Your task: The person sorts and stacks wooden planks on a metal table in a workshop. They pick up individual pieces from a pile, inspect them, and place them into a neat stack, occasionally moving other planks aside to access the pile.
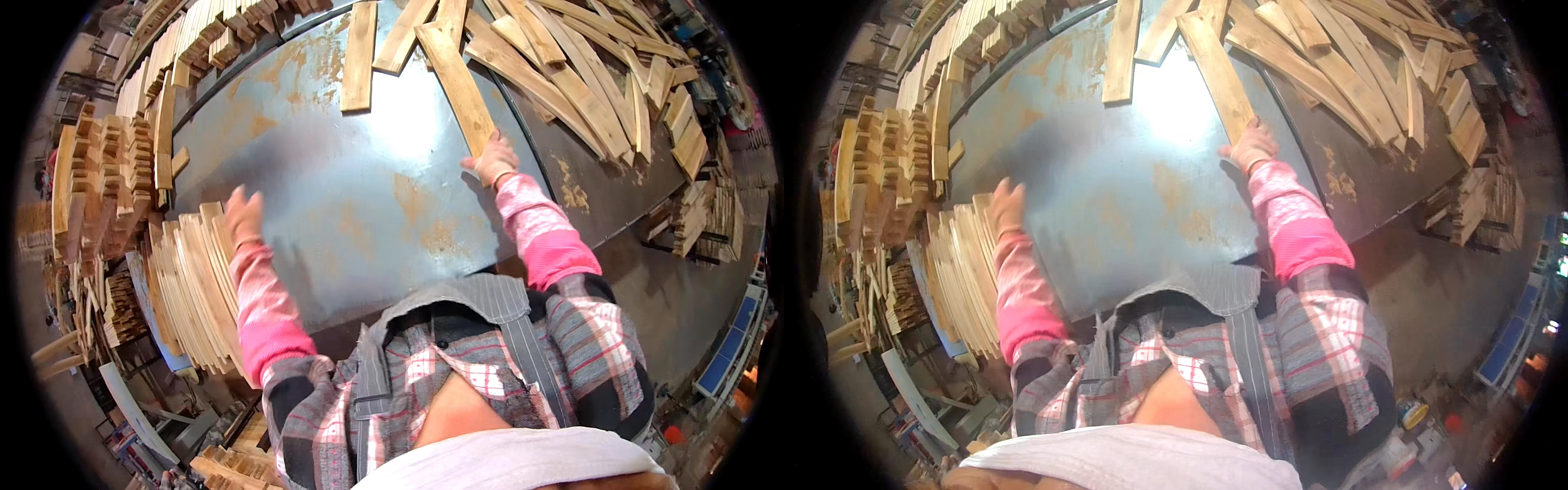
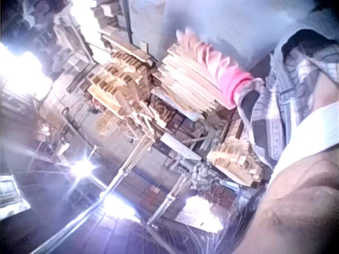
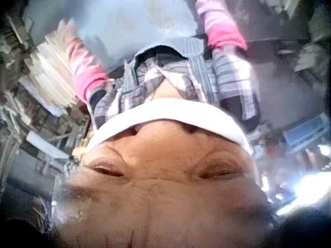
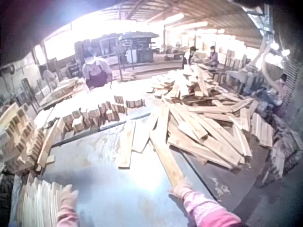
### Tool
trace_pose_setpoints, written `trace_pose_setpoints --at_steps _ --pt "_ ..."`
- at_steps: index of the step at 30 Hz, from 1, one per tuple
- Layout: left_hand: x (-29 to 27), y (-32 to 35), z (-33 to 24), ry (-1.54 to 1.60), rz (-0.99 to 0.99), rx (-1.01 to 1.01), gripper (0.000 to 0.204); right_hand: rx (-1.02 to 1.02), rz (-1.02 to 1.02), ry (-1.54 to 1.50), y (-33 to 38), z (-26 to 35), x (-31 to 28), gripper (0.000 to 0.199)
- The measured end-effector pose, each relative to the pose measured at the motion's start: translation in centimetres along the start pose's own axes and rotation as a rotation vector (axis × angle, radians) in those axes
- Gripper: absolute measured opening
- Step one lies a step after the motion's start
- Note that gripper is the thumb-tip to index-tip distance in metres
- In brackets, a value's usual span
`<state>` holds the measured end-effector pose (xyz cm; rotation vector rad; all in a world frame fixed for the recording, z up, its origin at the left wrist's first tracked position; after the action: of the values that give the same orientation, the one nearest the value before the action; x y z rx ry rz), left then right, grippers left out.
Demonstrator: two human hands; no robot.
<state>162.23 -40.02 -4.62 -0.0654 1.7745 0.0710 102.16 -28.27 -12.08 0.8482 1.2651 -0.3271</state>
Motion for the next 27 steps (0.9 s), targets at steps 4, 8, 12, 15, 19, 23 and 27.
trace_pose_setpoints --at_steps 4,8,12,15,19,23,27 --pt "6.6 -9.1 -13.6 0.04 0.06 0.111 0.074 0.004 0.095 -0.057 0.3 1.8 0.6 0.114" --pt "13.1 -14.0 -25.2 0.111 0.228 0.053 0.089 -0.154 0.266 -0.568 -2.0 -1.0 -0.2 0.097" --pt "17.0 -14.4 -27.6 0.076 0.243 0.034 0.082 -0.117 0.533 -0.923 -4.1 -4.4 2.1 0.093" --pt "15.2 -14.0 -27.8 0.198 0.203 0.002 0.064 -0.141 0.433 -0.909 -4.4 -4.6 0.3 0.096" --pt "14.8 -13.3 -26.0 1.013 0.278 -0.126 0.05 -0.156 0.384 -1.075 -5.0 -4.8 0.8 0.099" --pt "12.3 -16.1 -33.4 0.842 0.147 0.041 0.059 -0.165 0.21 -0.805 -7.1 -2.3 -1.2 0.099" --pt "17.3 -21.3 -37.7 0.312 0.272 0.099 0.087 -0.101 0.186 -0.687 -7.1 -0.5 -3.8 0.102"
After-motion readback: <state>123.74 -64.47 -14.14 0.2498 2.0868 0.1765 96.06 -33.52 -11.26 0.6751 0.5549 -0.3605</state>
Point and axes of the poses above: each hand's wrist, its own y-axis away from the middle knuckle, its own x-axis out of the palm, z = x × y, the point moved 9 cm from there along -y, towards the middle knuckle, and after that the axes turned 7 degrees about x, right-handed, at the moved point
